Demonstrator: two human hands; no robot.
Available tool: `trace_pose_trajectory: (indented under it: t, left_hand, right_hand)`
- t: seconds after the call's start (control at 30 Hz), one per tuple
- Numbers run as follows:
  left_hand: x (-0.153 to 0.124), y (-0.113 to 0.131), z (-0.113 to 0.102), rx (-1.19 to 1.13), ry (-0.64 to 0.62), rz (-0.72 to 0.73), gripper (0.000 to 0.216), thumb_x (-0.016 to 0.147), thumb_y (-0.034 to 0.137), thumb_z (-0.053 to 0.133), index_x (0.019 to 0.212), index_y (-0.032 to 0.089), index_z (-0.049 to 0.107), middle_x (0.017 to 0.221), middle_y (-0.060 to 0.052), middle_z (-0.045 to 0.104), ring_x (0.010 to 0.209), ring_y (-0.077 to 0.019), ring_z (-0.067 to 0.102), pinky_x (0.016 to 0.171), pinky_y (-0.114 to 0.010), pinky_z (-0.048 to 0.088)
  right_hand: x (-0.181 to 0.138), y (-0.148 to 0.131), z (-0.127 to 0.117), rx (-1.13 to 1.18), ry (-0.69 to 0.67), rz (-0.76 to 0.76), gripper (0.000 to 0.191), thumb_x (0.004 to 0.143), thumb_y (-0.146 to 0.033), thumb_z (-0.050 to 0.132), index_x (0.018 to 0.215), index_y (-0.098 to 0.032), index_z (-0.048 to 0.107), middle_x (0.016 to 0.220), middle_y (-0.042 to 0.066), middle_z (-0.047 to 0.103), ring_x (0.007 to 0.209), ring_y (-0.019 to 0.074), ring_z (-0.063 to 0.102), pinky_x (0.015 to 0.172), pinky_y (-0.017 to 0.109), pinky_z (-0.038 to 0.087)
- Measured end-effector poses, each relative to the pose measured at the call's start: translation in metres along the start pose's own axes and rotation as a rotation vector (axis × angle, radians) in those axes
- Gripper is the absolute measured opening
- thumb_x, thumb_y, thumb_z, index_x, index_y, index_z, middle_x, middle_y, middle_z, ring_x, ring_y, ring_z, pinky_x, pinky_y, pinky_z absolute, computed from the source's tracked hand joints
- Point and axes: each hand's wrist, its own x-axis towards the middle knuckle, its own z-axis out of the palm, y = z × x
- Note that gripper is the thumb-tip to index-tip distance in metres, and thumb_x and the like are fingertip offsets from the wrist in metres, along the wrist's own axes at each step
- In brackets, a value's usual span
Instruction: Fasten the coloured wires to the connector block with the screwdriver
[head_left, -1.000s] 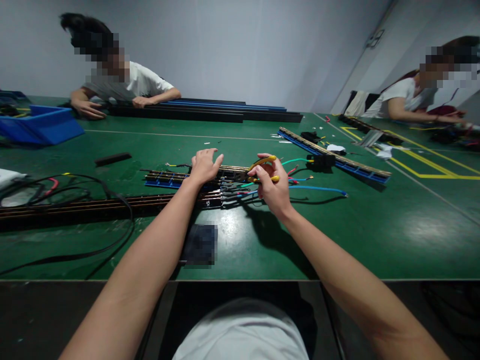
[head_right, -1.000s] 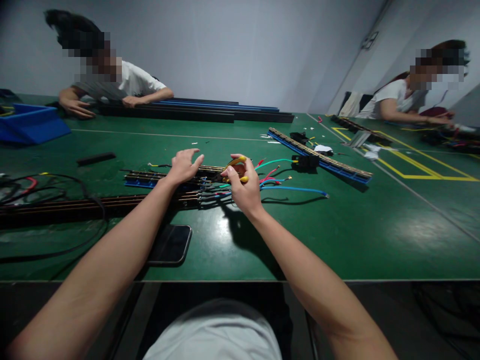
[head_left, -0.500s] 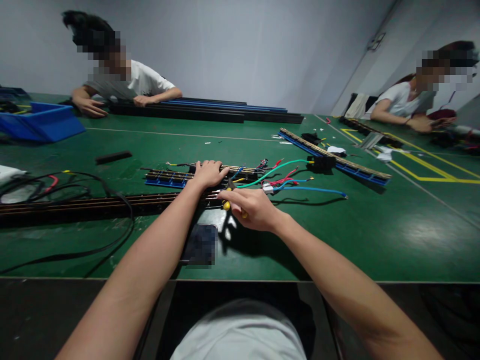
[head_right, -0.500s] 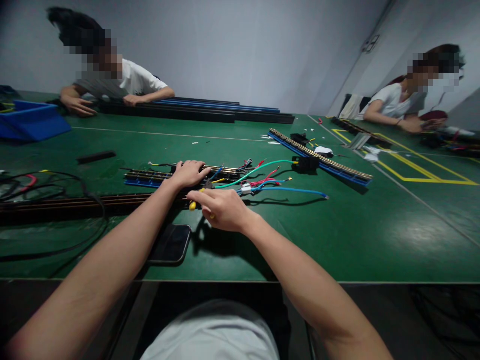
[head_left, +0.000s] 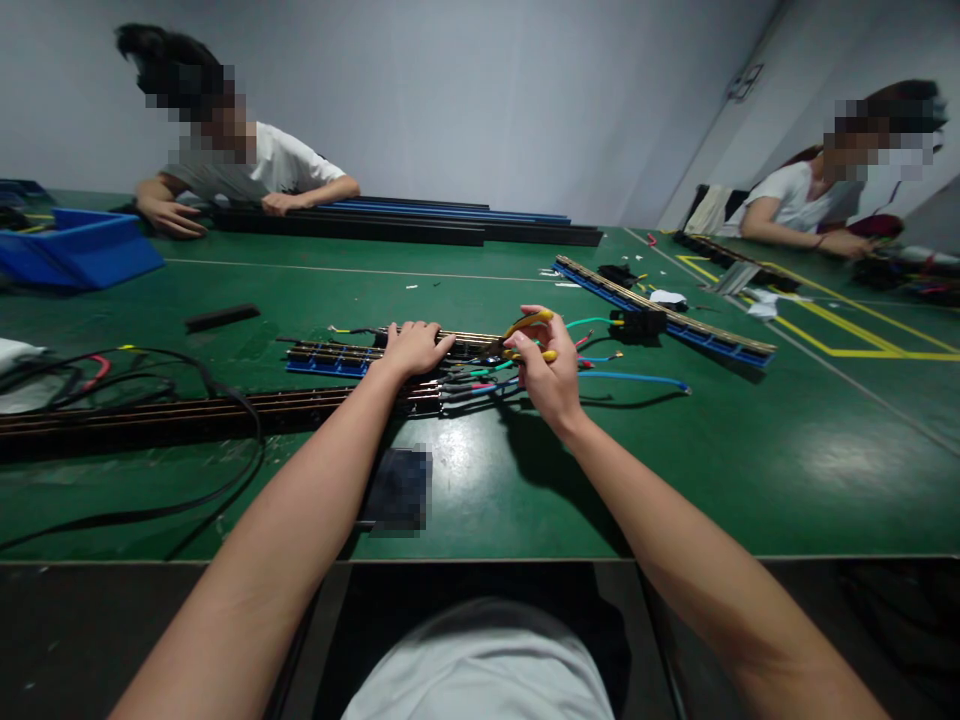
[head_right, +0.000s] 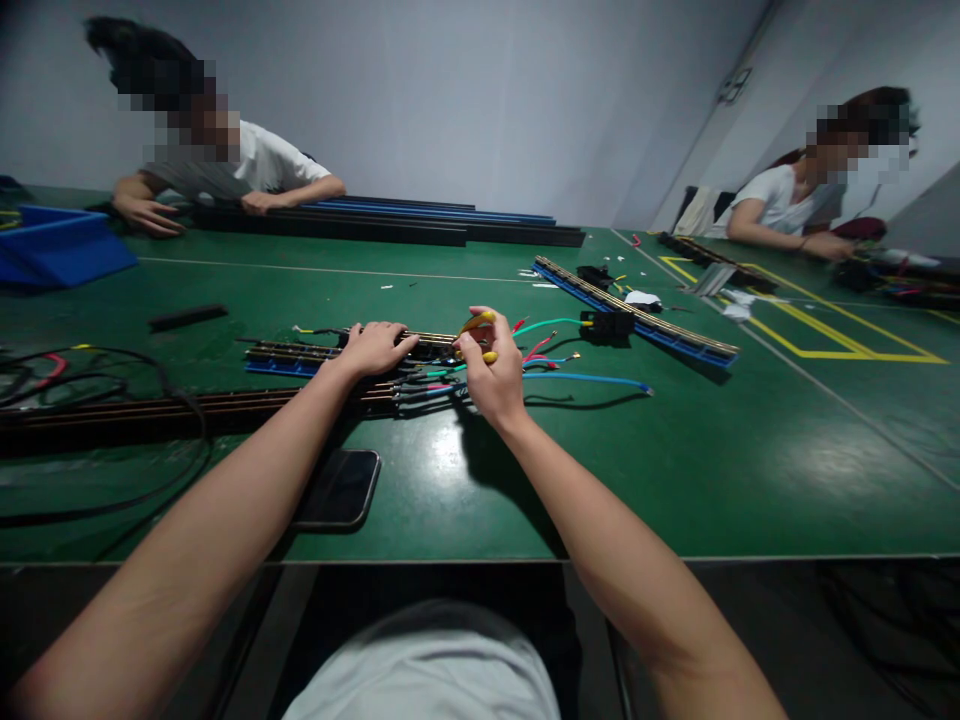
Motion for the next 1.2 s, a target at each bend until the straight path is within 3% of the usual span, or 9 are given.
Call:
trace_pose_trajectory:
  t: [0.1, 0.2, 0.3, 0.47, 0.6, 0.73, 0.83, 1.03, 1.2]
  left_hand:
    - [-0.001, 0.001, -0.002, 0.01, -0.006, -0.007, 0.058, 0.1, 0.057, 0.03, 0.127, 0.019, 0.065, 0.136, -0.017, 0.063, 0.128, -0.036, 0.053, 0.11, -0.06, 0.031]
    - [-0.002, 0.002, -0.003, 0.019, -0.018, -0.014, 0.057, 0.101, 0.057, 0.029, 0.127, 0.02, 0.064, 0.137, -0.016, 0.062, 0.128, -0.0356, 0.053, 0.11, -0.059, 0.031]
    - [-0.002, 0.003, -0.003, 0.014, -0.023, -0.015, 0.058, 0.101, 0.056, 0.029, 0.128, 0.019, 0.064, 0.137, -0.017, 0.062, 0.129, -0.0365, 0.052, 0.111, -0.06, 0.03]
    - [-0.001, 0.001, 0.0, -0.006, -0.007, -0.014, 0.058, 0.1, 0.056, 0.031, 0.131, 0.02, 0.063, 0.139, -0.017, 0.06, 0.131, -0.0368, 0.051, 0.112, -0.06, 0.029]
    - [-0.001, 0.0, 0.0, -0.003, -0.001, -0.006, 0.058, 0.1, 0.057, 0.03, 0.131, 0.019, 0.062, 0.139, -0.018, 0.061, 0.131, -0.0368, 0.051, 0.111, -0.061, 0.029]
    - [-0.002, 0.002, -0.003, -0.007, -0.01, -0.013, 0.058, 0.1, 0.056, 0.03, 0.128, 0.019, 0.063, 0.138, -0.018, 0.062, 0.13, -0.0364, 0.052, 0.111, -0.06, 0.03]
    - [-0.002, 0.002, -0.005, -0.006, -0.025, -0.011, 0.06, 0.1, 0.059, 0.027, 0.127, 0.019, 0.063, 0.137, -0.017, 0.062, 0.129, -0.035, 0.053, 0.111, -0.059, 0.03]
    - [-0.001, -0.001, -0.006, -0.007, -0.05, -0.015, 0.068, 0.098, 0.065, 0.025, 0.129, 0.017, 0.062, 0.137, -0.018, 0.061, 0.13, -0.0349, 0.052, 0.112, -0.058, 0.029]
    - [0.001, -0.003, -0.006, -0.023, -0.049, -0.036, 0.072, 0.096, 0.07, 0.025, 0.13, 0.018, 0.062, 0.138, -0.019, 0.061, 0.131, -0.0345, 0.052, 0.114, -0.058, 0.028]
  right_hand:
    - [0.004, 0.008, 0.0, 0.0, -0.031, 0.058, 0.035, 0.086, -0.033, 0.062, 0.118, -0.025, 0.053, 0.086, 0.0, 0.066, 0.073, 0.0168, 0.066, 0.066, 0.03, 0.055]
    - [0.003, 0.013, 0.0, -0.026, -0.097, 0.019, 0.033, 0.086, -0.031, 0.061, 0.118, -0.024, 0.053, 0.087, 0.0, 0.066, 0.078, 0.017, 0.067, 0.069, 0.029, 0.055]
    - [-0.001, 0.013, -0.002, -0.157, -0.267, -0.117, 0.033, 0.089, -0.025, 0.056, 0.121, -0.023, 0.055, 0.088, 0.001, 0.066, 0.079, 0.0164, 0.067, 0.072, 0.028, 0.053]
    - [-0.007, 0.011, -0.005, -0.549, -0.605, -0.468, 0.045, 0.086, -0.011, 0.046, 0.127, -0.024, 0.057, 0.102, 0.006, 0.071, 0.079, 0.0158, 0.065, 0.072, 0.027, 0.05]
    - [-0.008, 0.01, -0.007, -0.699, -0.685, -0.571, 0.047, 0.086, -0.01, 0.046, 0.128, -0.025, 0.06, 0.103, 0.006, 0.072, 0.075, 0.0166, 0.065, 0.065, 0.026, 0.048]
    - [-0.003, 0.0, -0.013, -0.452, -0.461, -0.426, 0.038, 0.093, -0.018, 0.048, 0.13, -0.026, 0.054, 0.1, 0.004, 0.072, 0.075, 0.0155, 0.065, 0.071, 0.028, 0.052]
    - [0.004, -0.009, -0.021, -0.296, -0.245, -0.307, 0.04, 0.095, -0.028, 0.055, 0.134, -0.028, 0.049, 0.099, 0.003, 0.072, 0.067, 0.0144, 0.062, 0.063, 0.028, 0.051]
    - [0.026, 0.002, -0.044, -0.304, 0.195, -0.239, 0.032, 0.094, -0.035, 0.055, 0.124, -0.024, 0.056, 0.091, 0.004, 0.073, 0.078, 0.0194, 0.069, 0.07, 0.033, 0.056]
    - [0.04, 0.024, -0.059, -0.324, 0.312, -0.155, 0.032, 0.09, -0.034, 0.056, 0.12, -0.021, 0.057, 0.084, 0.003, 0.072, 0.08, 0.0206, 0.071, 0.074, 0.036, 0.057]
